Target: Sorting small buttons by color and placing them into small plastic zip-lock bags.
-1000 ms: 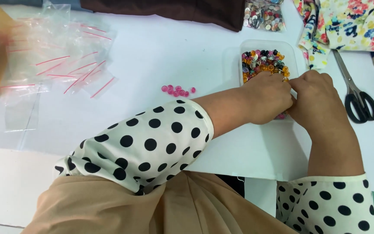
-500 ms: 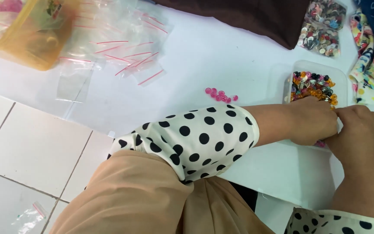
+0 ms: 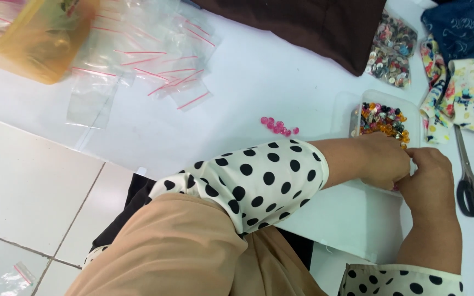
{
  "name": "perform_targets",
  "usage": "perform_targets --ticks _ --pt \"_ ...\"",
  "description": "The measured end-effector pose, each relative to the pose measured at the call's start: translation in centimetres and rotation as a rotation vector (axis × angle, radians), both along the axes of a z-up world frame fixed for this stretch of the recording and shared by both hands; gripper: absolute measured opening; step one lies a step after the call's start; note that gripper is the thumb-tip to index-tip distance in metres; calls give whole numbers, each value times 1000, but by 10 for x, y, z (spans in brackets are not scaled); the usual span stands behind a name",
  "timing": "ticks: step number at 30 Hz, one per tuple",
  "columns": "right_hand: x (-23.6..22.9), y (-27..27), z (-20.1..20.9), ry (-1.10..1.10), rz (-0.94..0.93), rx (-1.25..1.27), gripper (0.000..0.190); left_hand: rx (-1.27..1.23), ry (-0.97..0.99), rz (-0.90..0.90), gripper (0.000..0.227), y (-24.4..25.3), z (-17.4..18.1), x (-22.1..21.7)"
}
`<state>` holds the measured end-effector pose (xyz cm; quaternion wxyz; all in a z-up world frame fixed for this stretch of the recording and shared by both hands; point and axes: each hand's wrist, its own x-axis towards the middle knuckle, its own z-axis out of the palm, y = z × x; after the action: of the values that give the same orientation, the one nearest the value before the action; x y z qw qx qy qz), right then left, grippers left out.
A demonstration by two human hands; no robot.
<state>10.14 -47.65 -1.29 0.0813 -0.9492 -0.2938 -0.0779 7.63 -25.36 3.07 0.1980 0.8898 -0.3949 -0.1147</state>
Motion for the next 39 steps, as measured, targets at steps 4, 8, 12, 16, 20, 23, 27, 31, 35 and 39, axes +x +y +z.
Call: perform_targets --ticks 4,8,12,16,20,23,27,31,35,39 --pt "7 -5 -9 -26 4 45 58 -4 -45 82 22 -5 -3 -1" --pt "-1 -16 -10 -150 47 59 40 -160 -137 69 18 -12 -21 2" --pt "-5 -21 -2 -517 91 -26 12 -430 -241 63 13 30 -4 -20" --pt "-58 54 45 -569 -155 -157 21 -509 -212 67 12 104 -10 -50" --pt "-93 155 84 -223 194 442 11 -642 -345 156 11 181 -33 -58" --pt "-103 217 94 -119 336 580 7 -672 -327 247 17 225 -36 -68" --pt "-89 261 76 -12 333 603 12 -664 -249 423 14 260 -48 -70" --pt "-70 250 39 5 331 509 14 -646 -256 401 16 262 -56 -63" --pt "-61 246 35 -3 403 304 16 -582 -233 383 16 261 -66 -56" --pt "-58 244 32 41 417 175 18 -476 -316 379 13 266 -67 -61"
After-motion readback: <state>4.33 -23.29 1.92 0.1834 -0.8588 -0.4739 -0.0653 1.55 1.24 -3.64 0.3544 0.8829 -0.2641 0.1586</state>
